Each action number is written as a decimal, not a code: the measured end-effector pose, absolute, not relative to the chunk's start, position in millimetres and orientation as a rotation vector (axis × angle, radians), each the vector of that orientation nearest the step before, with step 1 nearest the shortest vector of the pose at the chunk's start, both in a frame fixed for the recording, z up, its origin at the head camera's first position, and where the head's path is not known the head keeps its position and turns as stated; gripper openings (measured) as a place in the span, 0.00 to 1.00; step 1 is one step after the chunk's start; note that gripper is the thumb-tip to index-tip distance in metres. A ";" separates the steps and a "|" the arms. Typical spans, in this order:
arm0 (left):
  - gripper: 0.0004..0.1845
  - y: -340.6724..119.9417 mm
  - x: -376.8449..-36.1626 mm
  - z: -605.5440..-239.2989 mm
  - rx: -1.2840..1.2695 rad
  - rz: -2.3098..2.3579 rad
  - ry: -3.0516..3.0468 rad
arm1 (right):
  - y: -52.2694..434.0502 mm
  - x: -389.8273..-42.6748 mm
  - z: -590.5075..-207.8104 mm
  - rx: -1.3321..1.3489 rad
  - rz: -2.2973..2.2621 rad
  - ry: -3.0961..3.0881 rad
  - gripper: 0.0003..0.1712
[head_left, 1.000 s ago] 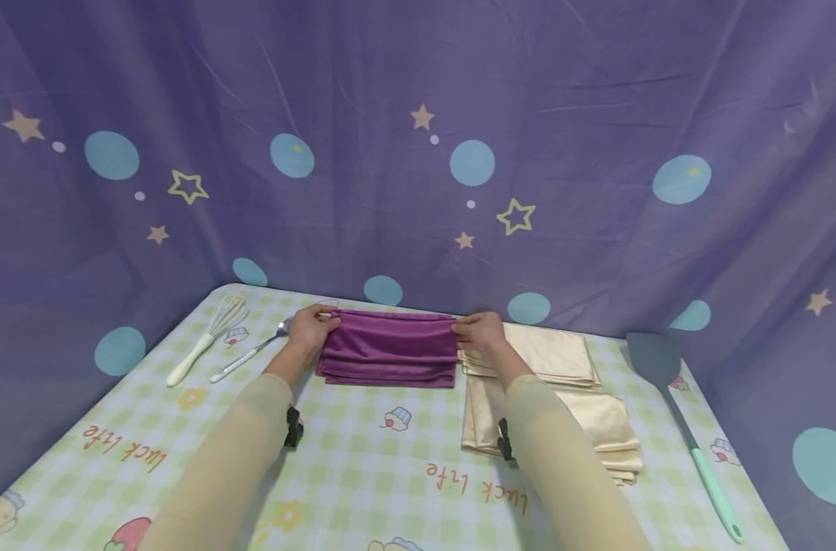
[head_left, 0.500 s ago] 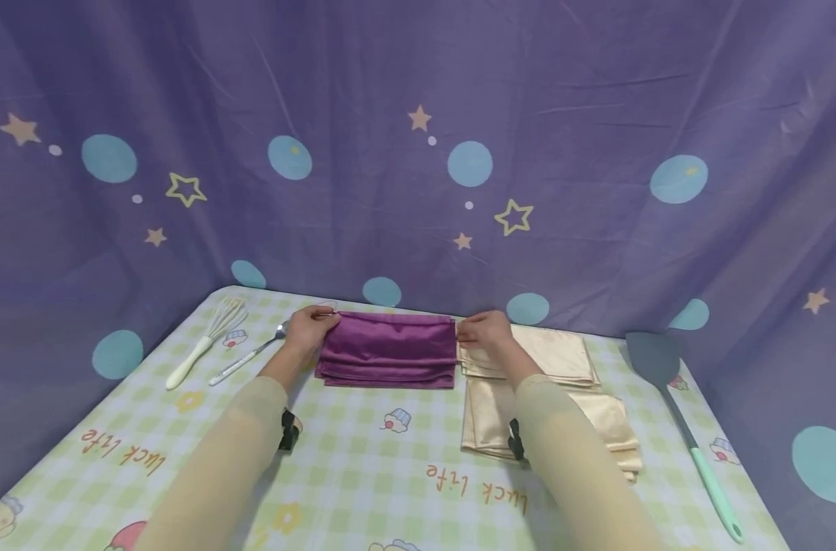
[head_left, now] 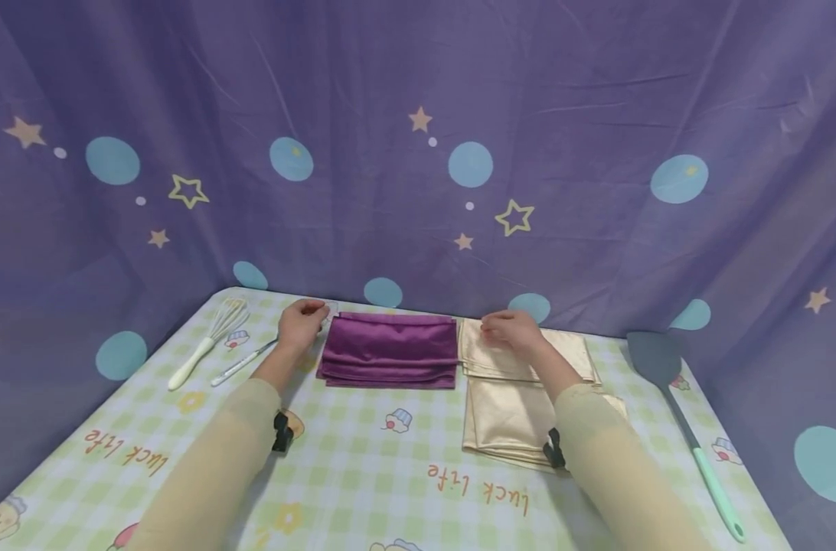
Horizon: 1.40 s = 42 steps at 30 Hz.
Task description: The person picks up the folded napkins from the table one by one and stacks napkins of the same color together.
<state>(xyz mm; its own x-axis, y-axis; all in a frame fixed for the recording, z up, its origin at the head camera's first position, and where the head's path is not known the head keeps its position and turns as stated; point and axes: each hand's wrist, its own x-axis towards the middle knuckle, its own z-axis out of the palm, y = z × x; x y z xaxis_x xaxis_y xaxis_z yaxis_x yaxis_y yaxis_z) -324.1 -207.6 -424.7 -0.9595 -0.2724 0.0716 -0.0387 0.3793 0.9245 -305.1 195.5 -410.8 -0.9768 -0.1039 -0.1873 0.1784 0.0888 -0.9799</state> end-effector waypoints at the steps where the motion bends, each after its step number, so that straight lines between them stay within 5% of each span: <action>1: 0.17 -208.5 -323.8 -424.3 0.271 -1.614 -2.419 | 199.4 -302.9 -410.1 0.070 -1.985 2.155 0.23; 42: 0.15 -120.7 -275.5 -420.5 -0.212 -1.903 -2.497 | 327.9 -222.3 -407.0 -0.051 -1.930 2.254 0.34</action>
